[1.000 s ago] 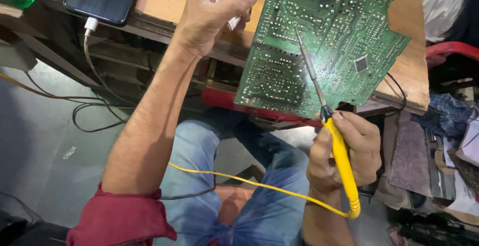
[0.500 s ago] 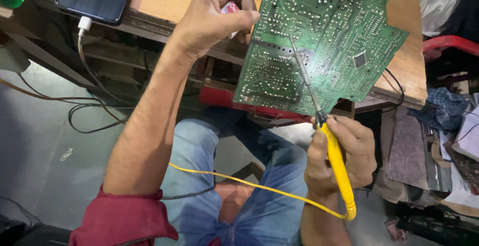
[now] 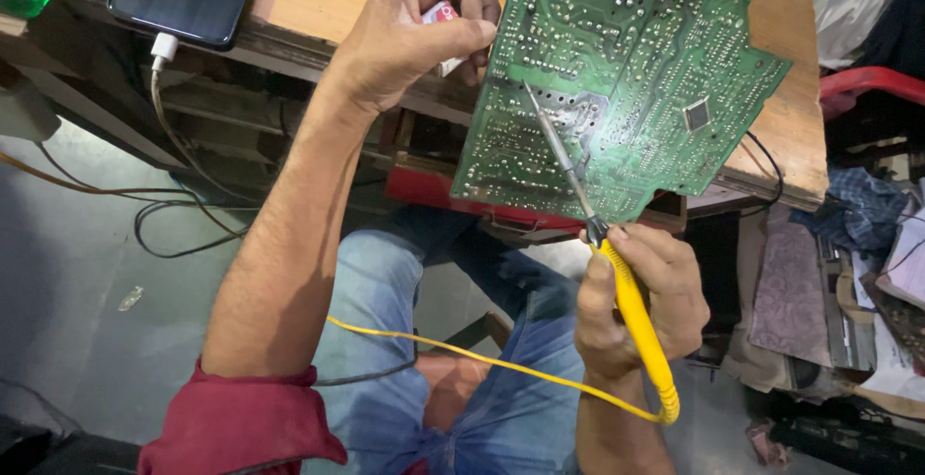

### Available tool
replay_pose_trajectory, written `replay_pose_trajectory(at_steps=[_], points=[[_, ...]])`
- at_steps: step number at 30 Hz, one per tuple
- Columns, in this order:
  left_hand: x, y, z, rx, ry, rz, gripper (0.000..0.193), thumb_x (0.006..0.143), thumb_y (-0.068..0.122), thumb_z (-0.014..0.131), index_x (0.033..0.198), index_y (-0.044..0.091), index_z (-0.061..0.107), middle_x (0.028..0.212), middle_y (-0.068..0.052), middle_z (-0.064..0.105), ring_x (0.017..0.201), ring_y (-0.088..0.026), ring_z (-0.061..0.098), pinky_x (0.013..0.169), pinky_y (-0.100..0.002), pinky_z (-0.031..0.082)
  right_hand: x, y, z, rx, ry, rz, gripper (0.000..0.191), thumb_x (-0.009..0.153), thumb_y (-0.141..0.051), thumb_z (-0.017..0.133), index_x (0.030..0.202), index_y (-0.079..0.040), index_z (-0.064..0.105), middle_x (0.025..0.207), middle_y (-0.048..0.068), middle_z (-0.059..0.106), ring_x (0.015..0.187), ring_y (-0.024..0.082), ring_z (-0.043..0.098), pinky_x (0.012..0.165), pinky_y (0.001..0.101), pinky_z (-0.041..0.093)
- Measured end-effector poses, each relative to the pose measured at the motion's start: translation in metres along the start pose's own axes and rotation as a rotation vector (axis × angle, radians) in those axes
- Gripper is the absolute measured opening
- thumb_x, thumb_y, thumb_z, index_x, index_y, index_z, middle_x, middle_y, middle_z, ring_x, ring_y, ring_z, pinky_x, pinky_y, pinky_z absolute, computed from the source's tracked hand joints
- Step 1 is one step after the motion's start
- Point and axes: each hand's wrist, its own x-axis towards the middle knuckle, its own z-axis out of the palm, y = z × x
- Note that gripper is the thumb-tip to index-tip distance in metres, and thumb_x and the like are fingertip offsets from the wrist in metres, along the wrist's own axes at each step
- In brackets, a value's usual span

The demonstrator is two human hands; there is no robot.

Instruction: The person solders multiple points on a green printed circuit board using a yellow-handled soldering iron and solder wire. They repeatedly apply solder to various pads and traces across the board surface while holding the board steady with the other hand.

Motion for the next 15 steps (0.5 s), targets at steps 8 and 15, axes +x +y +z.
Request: replay_pose_trajectory(at_steps=[8,15], points=[[-0.0005,0.0052,0.0048,0.021,-0.001,-0.019,0.013,0.103,0.005,0.074,0.099,0.004,0.061,0.097,-0.005,0.066,0.082,-0.011,0.071,0.071,-0.026,0.062,0.0006,0.0030,-0.0004,0.009,0.031,0.038,0.017,0.101,-0.003,0.070,0.117,0.002,0.066,0.107,0.019,0.070,0.088,0.023,0.072,0.078,0.0293,0.062],[-0.0003,0.0028,0.0043,0.124,-0.009,-0.016,0.016,0.102,0.003,0.077,0.098,0.004,0.062,0.099,0.000,0.062,0.080,-0.004,0.063,0.065,-0.020,0.054,0.0000,0.0061,0.0010,0.008,0.038,0.056,0.018,0.100,-0.001,0.072,0.117,0.002,0.068,0.107,0.018,0.070,0.086,0.022,0.071,0.076,0.0281,0.061]])
